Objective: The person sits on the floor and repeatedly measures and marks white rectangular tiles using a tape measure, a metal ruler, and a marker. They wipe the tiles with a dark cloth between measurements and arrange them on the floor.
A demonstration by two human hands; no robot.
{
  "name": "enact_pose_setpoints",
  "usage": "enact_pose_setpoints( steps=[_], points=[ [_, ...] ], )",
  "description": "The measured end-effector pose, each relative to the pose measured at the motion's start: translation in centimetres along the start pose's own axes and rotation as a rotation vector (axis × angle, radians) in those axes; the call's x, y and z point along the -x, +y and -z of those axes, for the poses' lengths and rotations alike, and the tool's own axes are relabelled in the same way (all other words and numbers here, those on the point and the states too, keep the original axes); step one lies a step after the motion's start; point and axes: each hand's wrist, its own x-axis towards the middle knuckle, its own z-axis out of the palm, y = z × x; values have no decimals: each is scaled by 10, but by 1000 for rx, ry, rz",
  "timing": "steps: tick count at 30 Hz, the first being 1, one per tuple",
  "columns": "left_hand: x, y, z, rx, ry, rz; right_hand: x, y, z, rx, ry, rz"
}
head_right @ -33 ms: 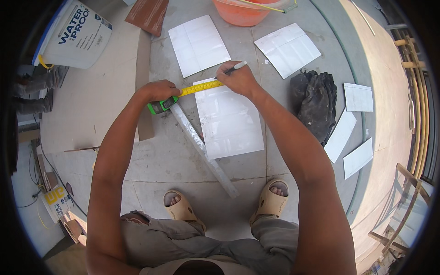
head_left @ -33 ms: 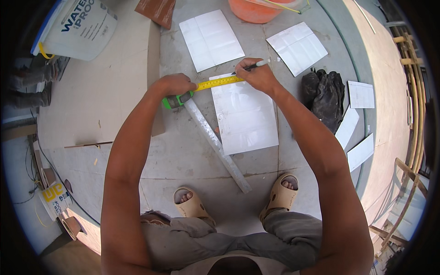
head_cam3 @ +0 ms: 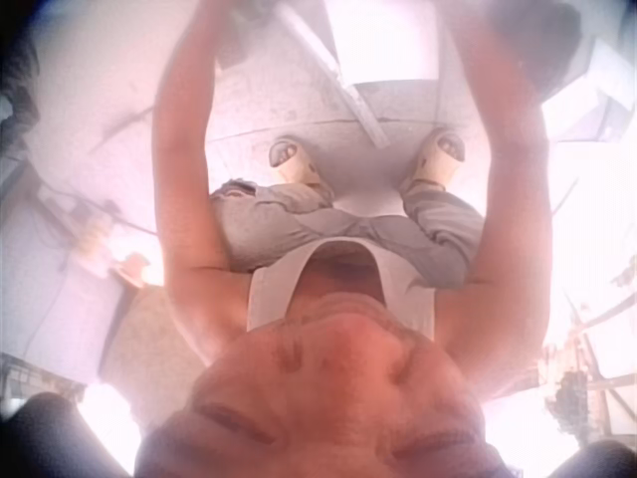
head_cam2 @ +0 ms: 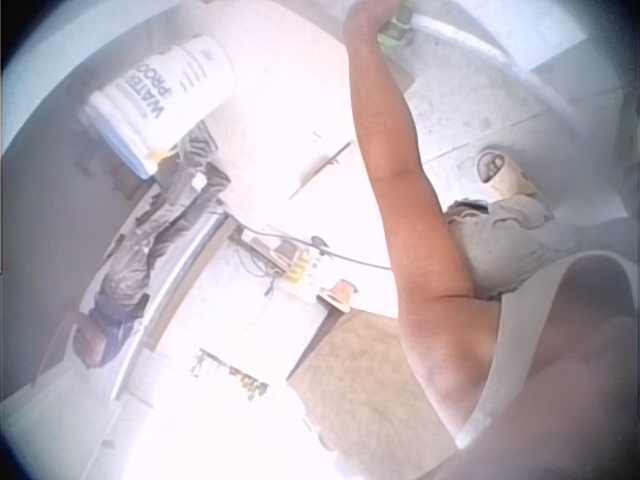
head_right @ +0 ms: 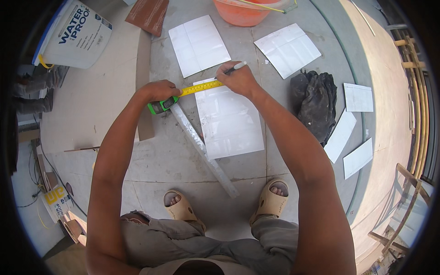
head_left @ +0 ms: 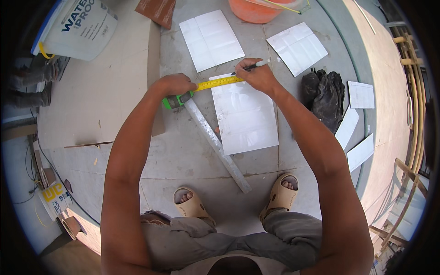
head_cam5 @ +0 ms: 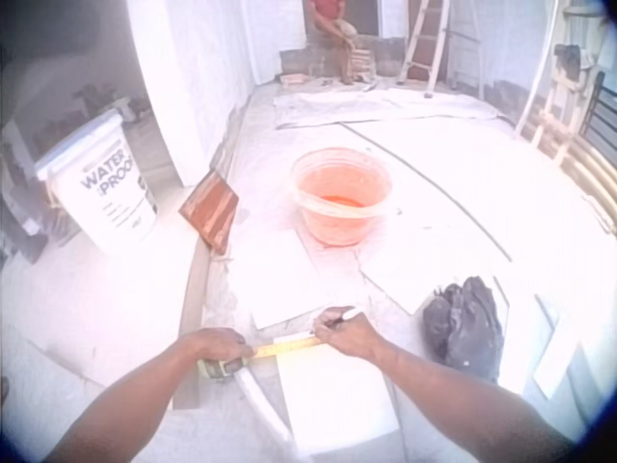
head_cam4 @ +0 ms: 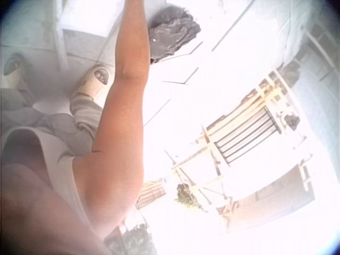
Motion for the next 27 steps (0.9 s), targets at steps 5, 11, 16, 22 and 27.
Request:
enact_pose_setpoints(
  steps=[5,11,16,22,27],
  points=[
    [-1,1,4,-18,9,7,-6,-4,2,47,-12,-5],
    [-2,2,0,-12,74,10,-5,-4,1,68,-8,-2],
    [2,4,2,-25,66,4,-5,-6,2,62,-13,-31],
    [4,4,-1,-12,75,23,-3,-8,4,120,10,9],
    [-3,-6,-5,4,-48,-41,13,-23,25,-86,106,-28]
  ],
)
